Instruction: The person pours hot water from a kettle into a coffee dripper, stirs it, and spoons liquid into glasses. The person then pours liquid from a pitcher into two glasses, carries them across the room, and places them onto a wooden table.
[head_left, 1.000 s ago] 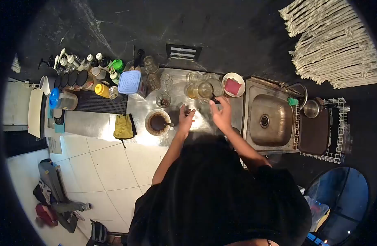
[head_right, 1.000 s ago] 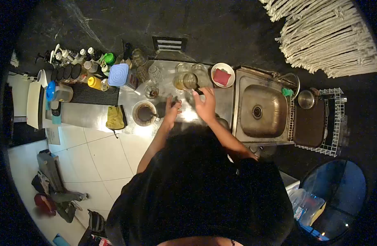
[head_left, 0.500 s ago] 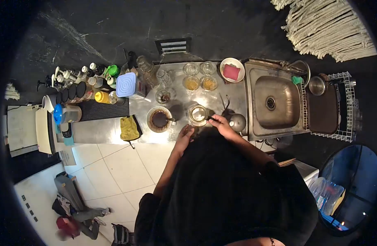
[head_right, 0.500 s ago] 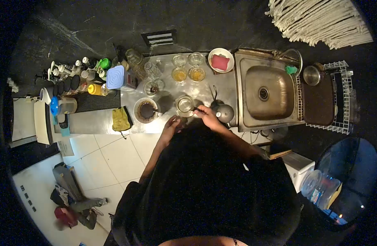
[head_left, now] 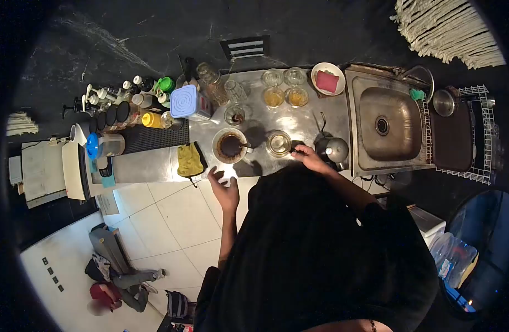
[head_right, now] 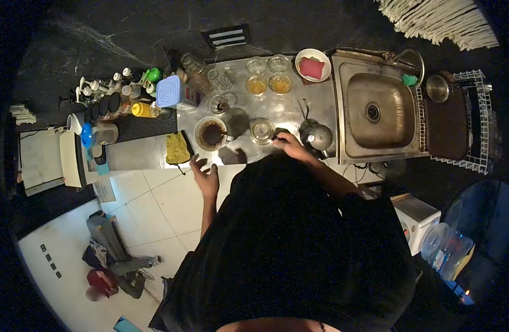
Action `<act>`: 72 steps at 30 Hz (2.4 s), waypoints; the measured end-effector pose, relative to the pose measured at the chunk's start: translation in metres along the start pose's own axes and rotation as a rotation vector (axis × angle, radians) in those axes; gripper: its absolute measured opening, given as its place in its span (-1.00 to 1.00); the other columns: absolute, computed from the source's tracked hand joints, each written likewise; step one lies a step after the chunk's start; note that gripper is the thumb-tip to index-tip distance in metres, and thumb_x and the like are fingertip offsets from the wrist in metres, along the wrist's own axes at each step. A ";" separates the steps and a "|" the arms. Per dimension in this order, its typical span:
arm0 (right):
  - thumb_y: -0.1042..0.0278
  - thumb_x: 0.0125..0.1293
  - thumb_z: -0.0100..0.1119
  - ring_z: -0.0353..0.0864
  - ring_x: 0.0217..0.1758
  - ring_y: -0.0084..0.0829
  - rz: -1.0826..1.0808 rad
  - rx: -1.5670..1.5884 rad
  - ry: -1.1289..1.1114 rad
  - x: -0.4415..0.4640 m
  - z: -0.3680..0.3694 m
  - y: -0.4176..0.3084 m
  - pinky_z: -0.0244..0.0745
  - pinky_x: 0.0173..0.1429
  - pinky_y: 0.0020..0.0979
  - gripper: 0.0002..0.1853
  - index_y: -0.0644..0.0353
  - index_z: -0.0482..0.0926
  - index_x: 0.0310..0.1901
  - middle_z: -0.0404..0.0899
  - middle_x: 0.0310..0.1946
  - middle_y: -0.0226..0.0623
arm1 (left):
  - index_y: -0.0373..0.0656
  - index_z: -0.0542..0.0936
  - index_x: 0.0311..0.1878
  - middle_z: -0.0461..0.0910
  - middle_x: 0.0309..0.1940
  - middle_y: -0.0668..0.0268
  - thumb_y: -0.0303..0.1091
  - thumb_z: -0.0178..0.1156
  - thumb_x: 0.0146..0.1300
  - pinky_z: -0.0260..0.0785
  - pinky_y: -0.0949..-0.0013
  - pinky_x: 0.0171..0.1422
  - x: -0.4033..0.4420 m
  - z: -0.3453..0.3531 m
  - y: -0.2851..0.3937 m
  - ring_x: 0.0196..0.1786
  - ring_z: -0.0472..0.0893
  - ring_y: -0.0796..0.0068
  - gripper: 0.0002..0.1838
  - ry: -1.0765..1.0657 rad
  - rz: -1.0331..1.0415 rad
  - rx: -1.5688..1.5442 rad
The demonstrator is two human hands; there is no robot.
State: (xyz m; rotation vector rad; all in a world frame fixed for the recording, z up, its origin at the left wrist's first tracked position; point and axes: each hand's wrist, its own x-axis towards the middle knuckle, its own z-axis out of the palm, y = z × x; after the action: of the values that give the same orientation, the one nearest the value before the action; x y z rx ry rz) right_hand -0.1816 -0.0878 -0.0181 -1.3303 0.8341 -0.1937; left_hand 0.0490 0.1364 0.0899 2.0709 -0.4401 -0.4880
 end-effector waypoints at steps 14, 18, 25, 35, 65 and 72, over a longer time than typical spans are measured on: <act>0.21 0.34 0.34 0.58 -0.31 -0.44 -0.329 -0.260 0.028 0.013 0.081 -0.133 0.50 -0.15 -0.37 -0.70 0.20 0.58 -0.03 0.58 -0.38 -0.35 | -0.29 0.38 0.33 0.53 0.22 0.09 -0.42 0.52 -0.11 0.42 0.14 0.29 0.076 0.036 -0.040 0.25 0.54 0.19 -0.15 -0.247 0.377 -0.212; 0.04 0.34 0.30 0.65 -0.31 -0.25 -0.255 -0.511 0.049 0.025 0.103 -0.177 0.50 -0.17 -0.23 -0.65 0.22 0.61 -0.16 0.64 -0.42 -0.20 | -0.26 0.54 0.16 0.67 0.02 0.22 -0.47 0.53 -0.14 0.48 0.27 0.21 0.079 0.040 -0.021 0.05 0.66 0.35 -0.32 -0.325 0.301 -0.321; 0.18 0.37 0.20 0.65 -0.29 0.07 -0.329 -0.687 0.010 0.030 0.117 -0.185 0.49 -0.18 -0.05 -0.74 0.24 0.60 -0.29 0.65 -0.44 -0.02 | -0.27 0.58 0.14 0.68 0.03 0.19 -0.42 0.47 0.03 0.46 0.27 0.24 0.090 0.060 -0.036 0.08 0.66 0.32 -0.46 -0.225 0.364 -0.404; 0.20 0.39 0.14 0.62 -0.31 0.07 -0.476 -0.773 0.171 0.032 0.121 -0.183 0.44 -0.23 0.00 -0.76 0.20 0.55 -0.32 0.63 -0.47 -0.10 | -0.26 0.57 0.11 0.66 0.03 0.16 -0.41 0.38 0.14 0.43 0.25 0.26 0.087 0.054 -0.023 0.12 0.64 0.27 -0.55 -0.171 0.419 -0.306; 0.28 0.35 0.29 0.39 -0.52 -0.58 -0.321 -0.378 -0.070 0.037 0.080 -0.179 0.34 -0.37 -0.40 -0.77 0.29 0.58 -0.31 0.49 -0.60 -0.40 | -0.31 0.21 0.50 0.05 0.58 -0.06 0.19 0.14 0.27 -0.52 -0.29 0.61 0.069 0.081 -0.059 0.67 -0.17 -0.09 -0.07 0.049 0.537 0.088; 0.29 0.42 0.24 0.41 -0.44 -0.65 -0.295 -0.388 0.042 0.005 0.043 -0.201 0.37 -0.31 -0.46 -0.76 0.32 0.61 -0.29 0.54 -0.53 -0.44 | -0.43 -0.05 0.55 0.18 0.49 -0.12 0.04 0.25 0.31 -0.08 0.10 0.62 0.049 0.105 -0.015 0.56 0.17 0.00 0.02 -0.185 0.465 -0.422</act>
State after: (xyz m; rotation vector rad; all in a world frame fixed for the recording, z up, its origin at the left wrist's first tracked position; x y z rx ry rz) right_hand -0.0856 -0.1117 0.1626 -1.8205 0.7291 -0.3027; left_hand 0.0400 0.0453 0.0182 1.4643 -0.8272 -0.4455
